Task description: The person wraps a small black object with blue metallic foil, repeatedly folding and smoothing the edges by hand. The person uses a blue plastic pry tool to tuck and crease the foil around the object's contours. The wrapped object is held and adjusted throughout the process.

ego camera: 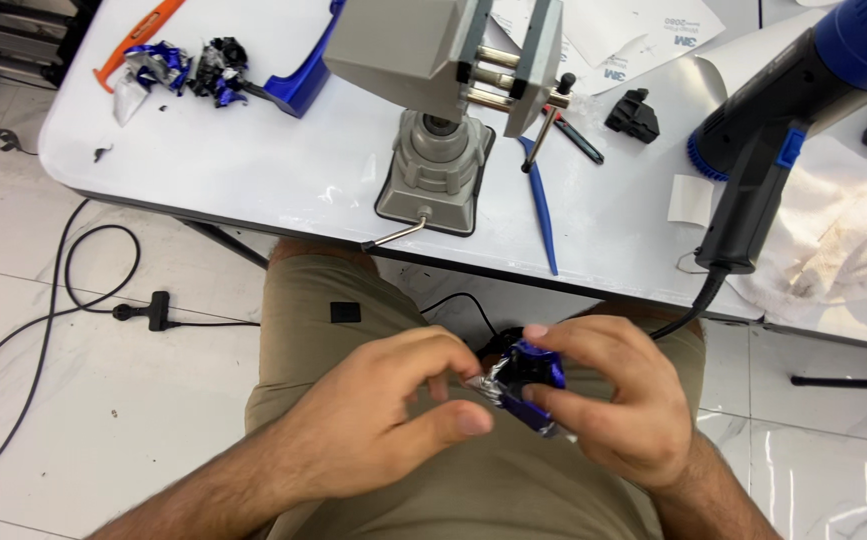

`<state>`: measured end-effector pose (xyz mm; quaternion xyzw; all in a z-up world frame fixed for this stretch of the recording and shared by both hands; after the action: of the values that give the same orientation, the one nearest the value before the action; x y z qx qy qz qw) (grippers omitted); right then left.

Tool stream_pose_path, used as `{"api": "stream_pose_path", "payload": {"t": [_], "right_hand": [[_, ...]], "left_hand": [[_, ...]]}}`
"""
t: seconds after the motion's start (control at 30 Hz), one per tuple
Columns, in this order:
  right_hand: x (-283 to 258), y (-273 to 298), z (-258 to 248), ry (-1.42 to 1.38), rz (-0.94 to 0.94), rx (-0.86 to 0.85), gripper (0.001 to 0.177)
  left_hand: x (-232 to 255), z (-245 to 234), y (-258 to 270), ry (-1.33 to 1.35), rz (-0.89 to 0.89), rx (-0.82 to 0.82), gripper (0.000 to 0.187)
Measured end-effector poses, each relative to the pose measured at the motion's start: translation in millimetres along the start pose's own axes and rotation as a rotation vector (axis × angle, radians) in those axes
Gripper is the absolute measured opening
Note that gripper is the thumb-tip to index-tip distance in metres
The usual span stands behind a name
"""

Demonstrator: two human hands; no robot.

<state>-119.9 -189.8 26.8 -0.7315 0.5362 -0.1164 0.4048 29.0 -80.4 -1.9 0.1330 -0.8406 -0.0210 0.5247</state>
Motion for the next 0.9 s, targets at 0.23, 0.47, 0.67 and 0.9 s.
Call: {"api": "stream_pose_path", "payload": {"t": [0.23, 0.47, 0.67, 0.9], "right_hand": [[-4, 18, 7, 0.041, -0.012, 0.015, 0.018], [40, 28, 28, -0.666, 0.636, -0.037, 0.128], [28, 19, 40, -0.44, 0.716, -0.277, 0.057], [28, 37, 31, -0.374, 0.707, -0.158, 0.047]], "left_hand": [[-16, 7, -11, 0.213, -0.038, 0.029, 0.023], [29, -2, 0, -0.067, 0.449, 0.206, 0.017], [27, 11, 5, -0.065, 0.456, 0.058, 0.019], [16, 15, 7, 0.036, 0.447, 0.012, 0.02]]}}
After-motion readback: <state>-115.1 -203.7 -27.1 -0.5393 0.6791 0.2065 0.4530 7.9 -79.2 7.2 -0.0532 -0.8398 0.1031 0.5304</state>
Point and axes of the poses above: each hand's wrist, its own y-axis away from the middle knuckle, its own z-axis out of the palm, x = y × z, the point moved 9 cm from there along -y, towards the middle knuckle, and after that the axes turned 7 degrees about -z, right-handed, at the moved point
